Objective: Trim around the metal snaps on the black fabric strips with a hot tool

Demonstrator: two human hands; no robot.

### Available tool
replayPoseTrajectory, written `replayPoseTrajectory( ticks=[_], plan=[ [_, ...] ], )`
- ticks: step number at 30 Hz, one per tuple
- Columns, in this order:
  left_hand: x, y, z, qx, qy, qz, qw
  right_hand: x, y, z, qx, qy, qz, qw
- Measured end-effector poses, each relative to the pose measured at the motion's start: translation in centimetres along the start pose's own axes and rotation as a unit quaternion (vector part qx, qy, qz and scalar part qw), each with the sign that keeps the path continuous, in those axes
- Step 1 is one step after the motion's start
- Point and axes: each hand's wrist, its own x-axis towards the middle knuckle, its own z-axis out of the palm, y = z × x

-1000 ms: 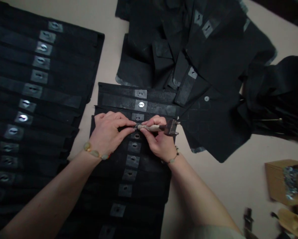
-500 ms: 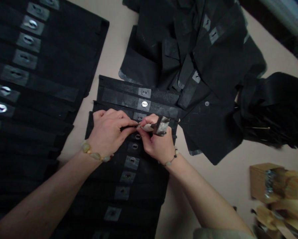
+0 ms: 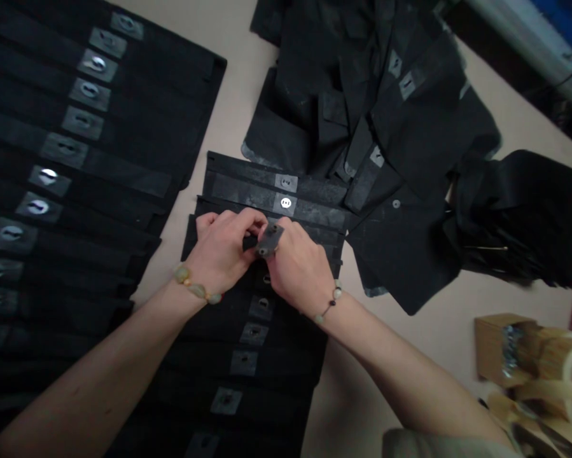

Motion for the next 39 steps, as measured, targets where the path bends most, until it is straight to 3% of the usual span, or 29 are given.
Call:
replayPoseTrajectory(
  ticks=[4, 8, 13, 17, 23, 30, 35, 39],
  plan=[
    [0.0, 0.0, 0.1, 0.016, -0.004, -0.005, 1.000, -0.2, -0.3, 0.6, -0.030, -0.008, -0.001, 1.000],
    [0.0, 0.3, -0.1, 0.011, 0.002, -0.015, 1.000, -1.7, 0.3, 1.9, 0.082, 0.071, 0.026, 0.994],
    [0.9, 1.5, -0.7, 0.029, 0.000, -0.030, 0.999, -2.9, 1.9, 2.2, 0.268, 0.160, 0.073, 0.947],
    [2.2, 1.9, -0.2, 0.074, 0.014, 0.015, 0.997, -2.1, 4.2, 1.3, 0.339, 0.205, 0.100, 0.913],
    [3.0, 1.0, 0.7, 0.057, 0.019, 0.004, 0.998, -1.1, 6.3, 2.0, 0.317, 0.141, 0.034, 0.937],
    [3.1, 1.1, 0.4, 0.051, -0.002, -0.011, 0.999, -0.8, 5.8, 2.2, 0.350, 0.154, 0.070, 0.921],
    [3.0, 1.1, 0.2, 0.044, -0.011, -0.026, 0.999, 1.1, 4.8, 0.4, 0.226, 0.066, 0.039, 0.971],
    [3.1, 1.0, 0.2, 0.029, -0.004, -0.041, 0.999, 2.2, 3.8, -0.4, 0.124, 0.018, 0.026, 0.992]
  ],
)
